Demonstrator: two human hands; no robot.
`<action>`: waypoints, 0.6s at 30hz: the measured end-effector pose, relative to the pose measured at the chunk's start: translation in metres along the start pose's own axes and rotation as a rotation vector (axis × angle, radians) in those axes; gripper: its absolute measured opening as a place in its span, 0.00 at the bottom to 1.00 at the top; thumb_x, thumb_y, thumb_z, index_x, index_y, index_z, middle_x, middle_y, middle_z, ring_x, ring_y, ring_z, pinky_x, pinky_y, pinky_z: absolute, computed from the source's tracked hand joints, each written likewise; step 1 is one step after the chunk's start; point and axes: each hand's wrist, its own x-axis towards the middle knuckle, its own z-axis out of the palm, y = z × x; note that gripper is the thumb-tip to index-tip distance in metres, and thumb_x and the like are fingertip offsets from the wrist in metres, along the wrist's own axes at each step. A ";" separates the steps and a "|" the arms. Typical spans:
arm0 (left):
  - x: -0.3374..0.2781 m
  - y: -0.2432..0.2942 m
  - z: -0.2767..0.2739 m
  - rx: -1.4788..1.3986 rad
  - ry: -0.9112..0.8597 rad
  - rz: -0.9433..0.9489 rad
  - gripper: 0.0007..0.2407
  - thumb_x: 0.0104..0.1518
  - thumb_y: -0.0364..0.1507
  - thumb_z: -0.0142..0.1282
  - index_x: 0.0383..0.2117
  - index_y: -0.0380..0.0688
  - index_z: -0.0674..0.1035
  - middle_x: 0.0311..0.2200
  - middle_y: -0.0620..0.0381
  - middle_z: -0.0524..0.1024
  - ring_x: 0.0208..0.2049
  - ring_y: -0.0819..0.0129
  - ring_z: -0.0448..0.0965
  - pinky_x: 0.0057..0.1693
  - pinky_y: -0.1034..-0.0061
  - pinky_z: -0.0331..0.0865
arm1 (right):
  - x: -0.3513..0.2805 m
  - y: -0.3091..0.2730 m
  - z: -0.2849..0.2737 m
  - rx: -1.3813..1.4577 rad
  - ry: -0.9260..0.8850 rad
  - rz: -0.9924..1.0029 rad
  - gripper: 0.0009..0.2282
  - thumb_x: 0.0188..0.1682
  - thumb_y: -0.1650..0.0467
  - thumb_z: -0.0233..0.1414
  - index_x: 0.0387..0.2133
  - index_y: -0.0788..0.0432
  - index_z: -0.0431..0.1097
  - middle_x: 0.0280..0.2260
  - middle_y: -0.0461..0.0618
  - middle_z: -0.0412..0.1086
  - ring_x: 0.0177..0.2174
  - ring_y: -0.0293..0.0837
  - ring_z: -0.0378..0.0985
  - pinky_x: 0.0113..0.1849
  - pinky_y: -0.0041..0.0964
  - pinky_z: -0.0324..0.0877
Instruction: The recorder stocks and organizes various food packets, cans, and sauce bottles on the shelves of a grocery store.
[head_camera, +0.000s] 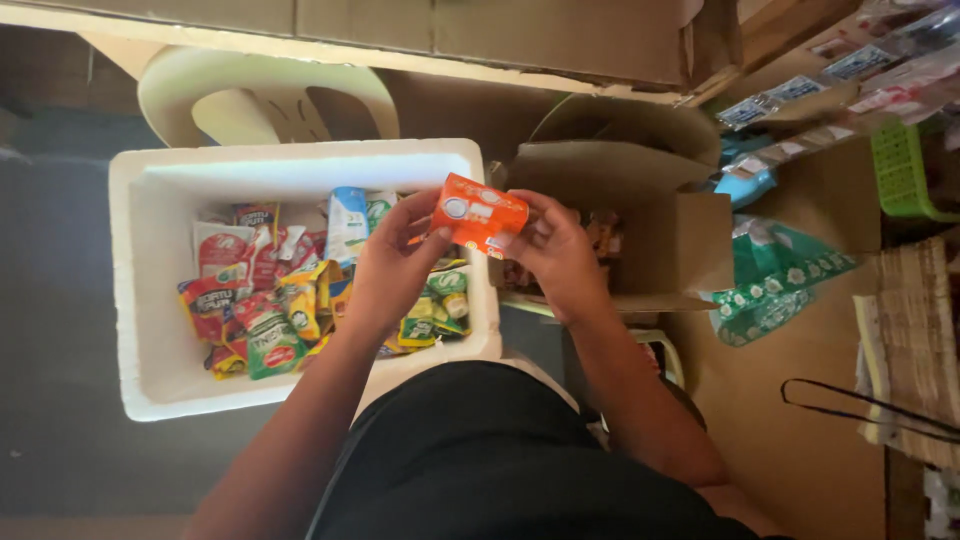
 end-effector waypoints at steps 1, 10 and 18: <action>0.001 -0.002 0.008 0.003 0.003 -0.002 0.22 0.61 0.27 0.59 0.61 0.35 0.71 0.54 0.51 0.77 0.55 0.69 0.78 0.56 0.75 0.77 | -0.001 0.001 -0.006 0.003 -0.002 0.003 0.23 0.50 0.78 0.57 0.59 0.65 0.62 0.49 0.52 0.73 0.47 0.41 0.76 0.47 0.37 0.75; 0.023 0.006 0.068 -0.133 -0.253 -0.043 0.43 0.51 0.38 0.71 0.72 0.40 0.55 0.58 0.48 0.69 0.57 0.63 0.72 0.59 0.67 0.69 | -0.001 -0.019 -0.041 -0.116 -0.163 -0.259 0.19 0.52 0.78 0.59 0.56 0.63 0.64 0.50 0.51 0.70 0.52 0.41 0.75 0.55 0.38 0.72; 0.026 -0.004 0.071 -0.654 -0.542 -0.183 0.48 0.48 0.62 0.57 0.68 0.35 0.63 0.54 0.45 0.75 0.54 0.55 0.78 0.57 0.64 0.73 | 0.018 -0.068 -0.068 -0.654 -0.140 -0.437 0.19 0.52 0.76 0.59 0.58 0.63 0.68 0.54 0.52 0.68 0.50 0.43 0.73 0.51 0.34 0.70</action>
